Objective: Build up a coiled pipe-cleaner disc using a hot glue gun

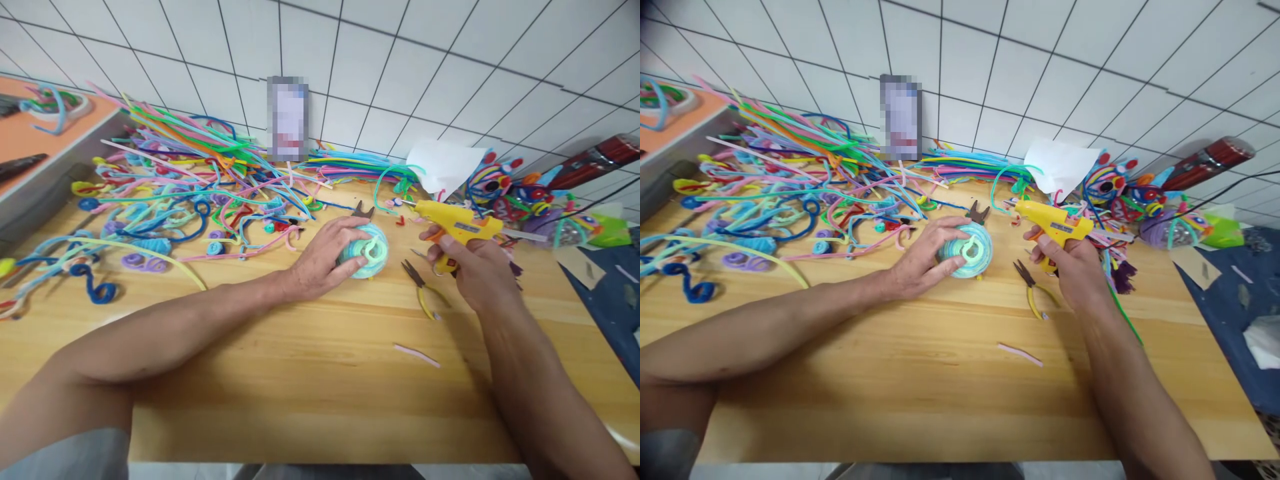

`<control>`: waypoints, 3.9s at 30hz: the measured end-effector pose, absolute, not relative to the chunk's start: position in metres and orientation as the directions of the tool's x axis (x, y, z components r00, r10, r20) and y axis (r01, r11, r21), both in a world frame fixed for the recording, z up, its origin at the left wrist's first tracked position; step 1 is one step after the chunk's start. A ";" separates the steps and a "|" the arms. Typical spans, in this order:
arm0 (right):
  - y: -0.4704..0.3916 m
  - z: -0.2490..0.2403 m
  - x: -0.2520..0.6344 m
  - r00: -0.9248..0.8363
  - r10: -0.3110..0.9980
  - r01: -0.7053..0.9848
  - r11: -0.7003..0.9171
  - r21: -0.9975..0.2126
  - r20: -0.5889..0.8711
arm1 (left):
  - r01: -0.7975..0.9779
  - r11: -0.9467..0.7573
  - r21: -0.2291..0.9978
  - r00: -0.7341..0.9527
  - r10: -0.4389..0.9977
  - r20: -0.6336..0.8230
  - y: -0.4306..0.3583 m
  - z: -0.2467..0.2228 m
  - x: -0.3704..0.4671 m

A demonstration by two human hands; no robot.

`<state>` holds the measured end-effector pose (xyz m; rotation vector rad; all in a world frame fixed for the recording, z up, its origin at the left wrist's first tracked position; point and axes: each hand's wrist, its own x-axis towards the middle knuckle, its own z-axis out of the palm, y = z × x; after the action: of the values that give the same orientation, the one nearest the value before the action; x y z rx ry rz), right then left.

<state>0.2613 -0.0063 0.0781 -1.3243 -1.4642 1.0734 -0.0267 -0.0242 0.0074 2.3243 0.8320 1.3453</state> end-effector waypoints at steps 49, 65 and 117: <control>-0.020 0.080 0.258 -0.389 0.897 0.394 -0.041 -0.918 -0.208 | 0.302 -0.646 0.701 0.294 0.763 0.576 -0.029 0.019 -0.027; -0.020 0.084 0.258 -0.334 0.903 0.352 -0.147 -0.924 -0.271 | 0.317 -0.639 0.701 0.229 0.768 0.598 -0.021 0.022 -0.025; -0.027 0.085 0.262 -0.258 0.961 0.360 0.003 -0.933 -0.096 | 0.345 -0.615 0.709 0.257 0.789 0.559 -0.026 0.012 -0.024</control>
<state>0.2619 -0.0273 0.0854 -1.3726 -1.6700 1.2547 -0.0238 -0.0256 0.0123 2.0867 1.0282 1.3252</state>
